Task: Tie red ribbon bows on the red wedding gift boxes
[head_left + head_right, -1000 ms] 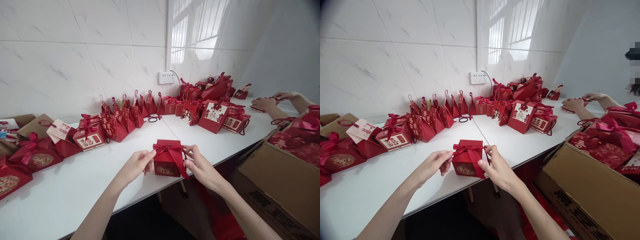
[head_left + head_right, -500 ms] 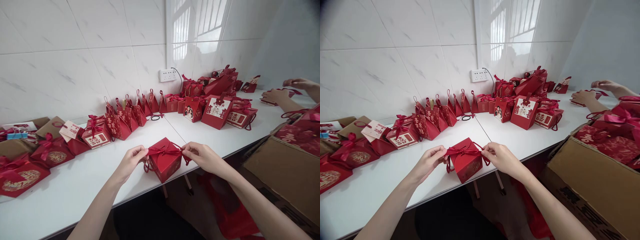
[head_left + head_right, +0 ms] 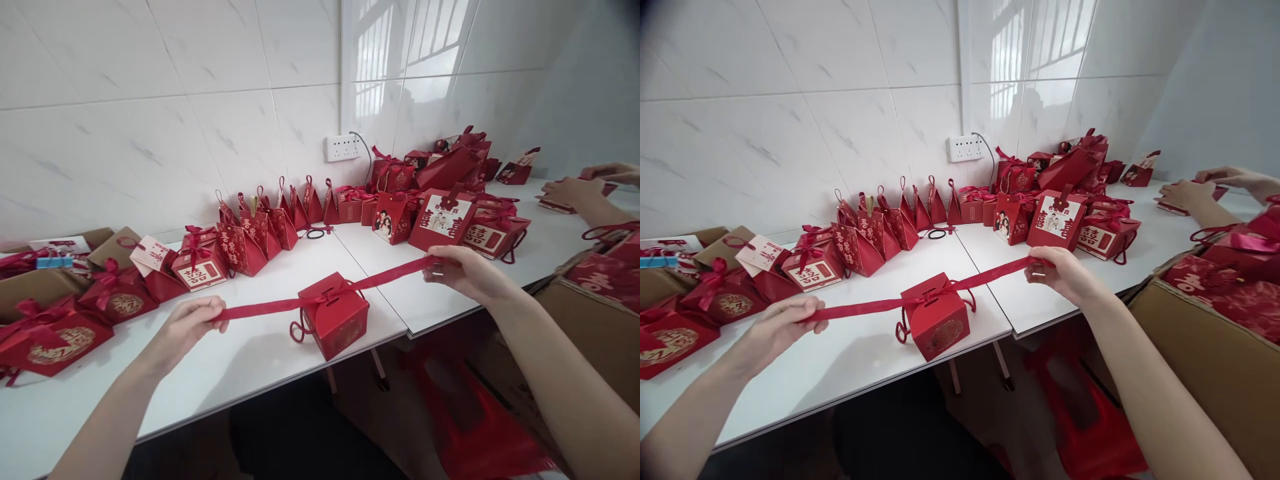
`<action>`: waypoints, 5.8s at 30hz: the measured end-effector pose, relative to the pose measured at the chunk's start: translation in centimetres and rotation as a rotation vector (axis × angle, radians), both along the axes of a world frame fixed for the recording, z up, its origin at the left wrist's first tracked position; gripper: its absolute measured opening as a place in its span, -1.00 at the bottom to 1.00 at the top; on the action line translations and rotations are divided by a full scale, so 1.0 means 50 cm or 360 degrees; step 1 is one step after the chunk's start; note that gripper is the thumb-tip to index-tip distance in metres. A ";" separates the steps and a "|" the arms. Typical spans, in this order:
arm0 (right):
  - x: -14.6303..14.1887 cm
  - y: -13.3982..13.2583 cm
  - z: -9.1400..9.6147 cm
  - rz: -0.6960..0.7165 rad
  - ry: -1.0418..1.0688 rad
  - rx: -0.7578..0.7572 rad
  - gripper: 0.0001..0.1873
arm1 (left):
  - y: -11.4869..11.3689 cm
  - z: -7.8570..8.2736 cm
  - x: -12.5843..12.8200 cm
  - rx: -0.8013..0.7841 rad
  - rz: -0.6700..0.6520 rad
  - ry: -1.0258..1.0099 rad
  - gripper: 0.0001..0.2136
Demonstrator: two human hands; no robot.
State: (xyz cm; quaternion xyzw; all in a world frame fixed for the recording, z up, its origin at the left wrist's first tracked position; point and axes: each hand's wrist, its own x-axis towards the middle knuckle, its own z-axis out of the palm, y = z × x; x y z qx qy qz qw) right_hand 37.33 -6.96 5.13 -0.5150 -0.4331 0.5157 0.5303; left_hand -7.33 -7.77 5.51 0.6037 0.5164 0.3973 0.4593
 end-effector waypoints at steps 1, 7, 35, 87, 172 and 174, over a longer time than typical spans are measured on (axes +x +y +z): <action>0.005 0.003 0.001 0.0026 -0.0142 -0.0029 -0.80 | -0.001 0.004 -0.011 -0.0050 -0.0121 0.0281 -0.71; -0.071 0.026 0.017 0.0300 -0.1043 0.0300 -0.64 | -0.011 0.028 0.086 0.0337 -0.0062 0.0843 -0.69; -0.167 0.029 -0.034 0.1269 -0.0194 -0.0302 -0.55 | -0.002 -0.033 0.198 -0.0454 -0.0592 0.0111 -0.62; -0.184 -0.039 0.028 0.1077 -0.0150 0.0222 -0.77 | -0.038 -0.063 0.217 -0.0252 -0.0302 -0.0506 -0.70; -0.288 -0.061 -0.045 0.0228 -0.0530 0.0702 -0.98 | -0.038 -0.019 0.277 0.0376 -0.0165 0.0391 -0.83; -0.287 -0.060 -0.045 0.0228 -0.0542 0.0703 -0.98 | -0.039 -0.019 0.278 0.0375 -0.0159 0.0439 -0.83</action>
